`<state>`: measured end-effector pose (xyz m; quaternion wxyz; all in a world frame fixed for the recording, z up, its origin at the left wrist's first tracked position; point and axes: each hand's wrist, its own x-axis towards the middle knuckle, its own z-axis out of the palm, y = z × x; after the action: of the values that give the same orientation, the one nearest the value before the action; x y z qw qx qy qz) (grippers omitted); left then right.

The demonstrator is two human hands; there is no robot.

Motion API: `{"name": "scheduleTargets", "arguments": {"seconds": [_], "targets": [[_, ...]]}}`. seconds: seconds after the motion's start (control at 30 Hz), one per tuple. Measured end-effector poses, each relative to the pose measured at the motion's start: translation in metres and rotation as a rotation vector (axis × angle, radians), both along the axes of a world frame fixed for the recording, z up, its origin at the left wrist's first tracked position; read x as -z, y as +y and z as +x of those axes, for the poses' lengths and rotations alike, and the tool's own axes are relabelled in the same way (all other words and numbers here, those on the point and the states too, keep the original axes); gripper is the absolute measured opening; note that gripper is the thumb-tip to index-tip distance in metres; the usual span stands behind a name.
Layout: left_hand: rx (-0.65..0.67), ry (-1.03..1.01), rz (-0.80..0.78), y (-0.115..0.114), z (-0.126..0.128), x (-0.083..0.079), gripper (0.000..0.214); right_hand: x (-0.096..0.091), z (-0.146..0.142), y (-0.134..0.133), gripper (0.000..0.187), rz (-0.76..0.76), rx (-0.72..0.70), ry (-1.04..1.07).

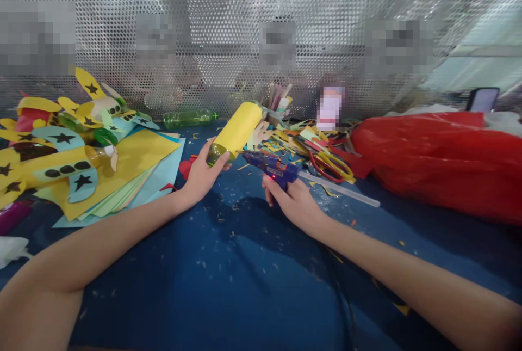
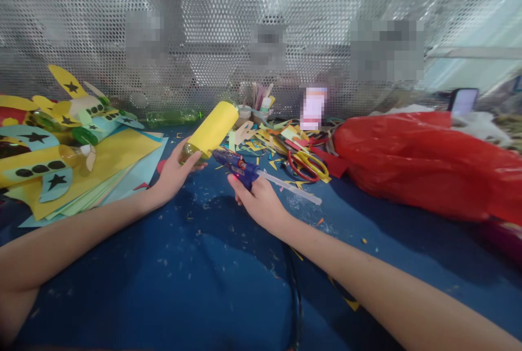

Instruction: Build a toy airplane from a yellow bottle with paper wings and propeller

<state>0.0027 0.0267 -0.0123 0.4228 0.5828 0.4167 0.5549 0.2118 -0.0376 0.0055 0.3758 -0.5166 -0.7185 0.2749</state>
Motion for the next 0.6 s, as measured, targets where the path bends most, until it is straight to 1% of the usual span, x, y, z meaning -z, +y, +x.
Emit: {"name": "scheduleTargets", "arguments": {"seconds": [0.07,0.13,0.27,0.4,0.6], "targets": [[0.017,-0.004,-0.003,0.0002,-0.0001,0.0003,0.068,-0.0009,0.0019,0.0013,0.055,0.020,0.018,-0.026],[0.027,0.000,-0.005,-0.0002,0.0000,0.0000,0.068,-0.0007,0.0033,0.0023,0.054,0.029,0.043,-0.004],[0.021,0.004,0.003,-0.0015,0.0005,-0.0018,0.065,0.0010,0.0034,0.0020,0.052,-0.003,0.036,0.057],[0.024,-0.001,0.015,-0.0021,0.0008,-0.0027,0.063,0.0019,0.0038,0.0023,0.052,-0.025,0.016,0.064],[0.014,0.020,-0.006,-0.0024,0.0008,-0.0024,0.067,0.0006,0.0070,0.0046,0.055,-0.022,0.066,0.058]]}}
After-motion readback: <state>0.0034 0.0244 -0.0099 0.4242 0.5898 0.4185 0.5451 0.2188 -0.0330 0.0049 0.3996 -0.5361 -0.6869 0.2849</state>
